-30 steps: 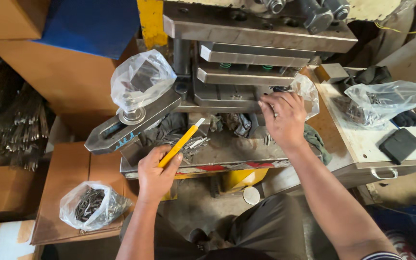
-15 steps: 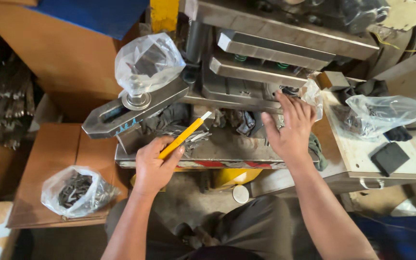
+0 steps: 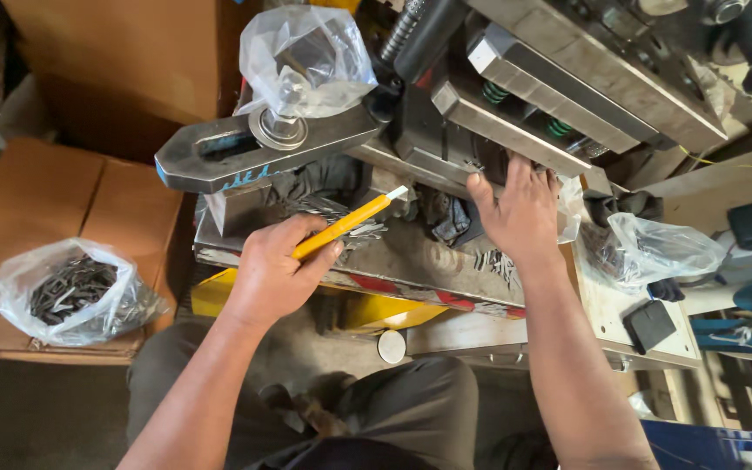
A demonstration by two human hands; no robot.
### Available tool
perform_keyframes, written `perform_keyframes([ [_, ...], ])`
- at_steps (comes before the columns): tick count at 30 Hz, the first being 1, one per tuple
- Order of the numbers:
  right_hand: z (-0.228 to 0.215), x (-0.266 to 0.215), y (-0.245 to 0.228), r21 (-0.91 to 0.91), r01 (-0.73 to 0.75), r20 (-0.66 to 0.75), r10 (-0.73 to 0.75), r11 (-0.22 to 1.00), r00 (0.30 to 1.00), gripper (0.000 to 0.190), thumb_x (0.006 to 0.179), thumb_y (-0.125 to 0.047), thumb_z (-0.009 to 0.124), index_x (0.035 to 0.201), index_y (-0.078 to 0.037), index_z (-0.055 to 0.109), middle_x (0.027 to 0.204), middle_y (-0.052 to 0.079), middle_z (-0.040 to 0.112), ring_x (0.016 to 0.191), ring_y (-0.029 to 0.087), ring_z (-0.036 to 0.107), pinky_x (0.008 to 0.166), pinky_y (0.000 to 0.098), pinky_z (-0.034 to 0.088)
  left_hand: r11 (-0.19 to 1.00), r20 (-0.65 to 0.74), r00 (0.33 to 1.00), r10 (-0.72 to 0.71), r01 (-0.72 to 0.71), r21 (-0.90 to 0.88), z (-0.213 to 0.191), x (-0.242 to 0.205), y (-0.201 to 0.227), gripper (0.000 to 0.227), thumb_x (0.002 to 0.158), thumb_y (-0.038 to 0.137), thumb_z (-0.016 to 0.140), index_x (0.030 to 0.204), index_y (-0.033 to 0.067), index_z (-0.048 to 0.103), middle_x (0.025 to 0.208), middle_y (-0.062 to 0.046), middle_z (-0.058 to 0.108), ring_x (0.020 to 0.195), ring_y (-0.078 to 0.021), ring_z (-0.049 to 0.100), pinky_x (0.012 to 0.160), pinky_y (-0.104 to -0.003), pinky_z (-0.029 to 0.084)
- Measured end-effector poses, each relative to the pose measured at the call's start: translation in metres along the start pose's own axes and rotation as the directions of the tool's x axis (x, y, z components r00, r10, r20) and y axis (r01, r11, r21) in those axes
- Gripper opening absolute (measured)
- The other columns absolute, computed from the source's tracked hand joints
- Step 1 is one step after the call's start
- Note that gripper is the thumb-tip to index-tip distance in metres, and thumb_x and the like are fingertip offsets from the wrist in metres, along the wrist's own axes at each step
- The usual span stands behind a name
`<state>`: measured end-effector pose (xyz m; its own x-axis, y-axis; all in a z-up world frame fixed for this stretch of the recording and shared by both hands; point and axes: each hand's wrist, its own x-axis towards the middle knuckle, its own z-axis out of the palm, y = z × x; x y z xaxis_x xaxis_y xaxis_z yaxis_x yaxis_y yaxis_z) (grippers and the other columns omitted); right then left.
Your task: The person operates a manual press machine by repeatedly inserting small metal pieces into the die and pressing the lever to shape them. The person uses a yellow utility knife to assist in positioning the pieces and clearing the die area. The finished pieces accumulate on the machine's base.
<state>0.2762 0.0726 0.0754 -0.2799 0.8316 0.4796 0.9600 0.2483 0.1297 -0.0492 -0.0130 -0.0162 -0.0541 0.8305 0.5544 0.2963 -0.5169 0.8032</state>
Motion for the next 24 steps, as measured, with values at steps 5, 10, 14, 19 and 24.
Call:
perform_keyframes([
  [5, 0.002, -0.005, -0.002, 0.005, 0.006, -0.062, -0.006, 1.000, 0.998, 0.076, 0.107, -0.056, 0.051, 0.148, 0.007, 0.045, 0.137, 0.031, 0.059, 0.130, 0.049, 0.053, 0.116, 0.0600, 0.033, 1.000, 0.020, 1.000, -0.004, 0.004, -0.002, 0.000, 0.001, 0.001, 0.025, 0.084, 0.018, 0.081, 0.100, 0.0032, 0.070, 0.081, -0.015, 0.070, 0.070, -0.0329, 0.069, 0.063, -0.039, 0.053],
  [10, 0.008, -0.008, 0.001, -0.016, -0.020, -0.032, 0.019, 1.000, 0.999, 0.086, 0.105, -0.063, 0.051, 0.145, 0.013, 0.041, 0.139, 0.035, 0.057, 0.125, 0.053, 0.054, 0.110, 0.0547, 0.038, 0.999, 0.015, 0.999, 0.035, -0.035, -0.024, -0.001, -0.002, -0.001, 0.025, 0.086, 0.018, 0.080, 0.102, 0.0028, 0.069, 0.083, -0.015, 0.070, 0.073, -0.0334, 0.069, 0.065, -0.039, 0.054],
  [14, 0.008, 0.008, 0.012, -0.056, -0.069, 0.120, 0.075, 0.996, 0.990, 0.096, 0.102, -0.069, 0.045, 0.152, 0.012, 0.036, 0.138, 0.038, 0.054, 0.119, 0.054, 0.054, 0.110, 0.0576, 0.037, 1.000, 0.022, 1.000, 0.018, -0.018, -0.011, 0.000, 0.001, -0.001, 0.025, 0.084, 0.018, 0.081, 0.100, 0.0028, 0.069, 0.082, -0.015, 0.070, 0.071, -0.0340, 0.068, 0.064, -0.040, 0.053],
  [19, 0.009, 0.012, 0.017, -0.125, 0.065, 0.057, -0.059, 0.990, 0.997, 0.094, 0.106, -0.070, 0.046, 0.155, 0.010, 0.037, 0.141, 0.038, 0.054, 0.124, 0.059, 0.051, 0.108, 0.0594, 0.036, 0.996, -0.010, 0.996, 0.090, -0.090, -0.004, 0.000, -0.002, -0.003, 0.027, 0.085, 0.018, 0.081, 0.103, 0.0021, 0.069, 0.089, -0.015, 0.071, 0.076, -0.0345, 0.069, 0.066, -0.039, 0.054],
  [24, 0.011, 0.006, 0.010, -0.062, -0.072, 0.067, 0.076, 0.996, 0.995, 0.092, 0.101, -0.067, 0.050, 0.153, 0.007, 0.040, 0.137, 0.034, 0.057, 0.118, 0.054, 0.055, 0.110, 0.0598, 0.037, 0.998, 0.013, 0.998, 0.058, -0.058, -0.006, -0.001, 0.000, -0.001, 0.025, 0.085, 0.018, 0.081, 0.102, 0.0027, 0.070, 0.088, -0.015, 0.072, 0.075, -0.0336, 0.070, 0.066, -0.039, 0.055],
])
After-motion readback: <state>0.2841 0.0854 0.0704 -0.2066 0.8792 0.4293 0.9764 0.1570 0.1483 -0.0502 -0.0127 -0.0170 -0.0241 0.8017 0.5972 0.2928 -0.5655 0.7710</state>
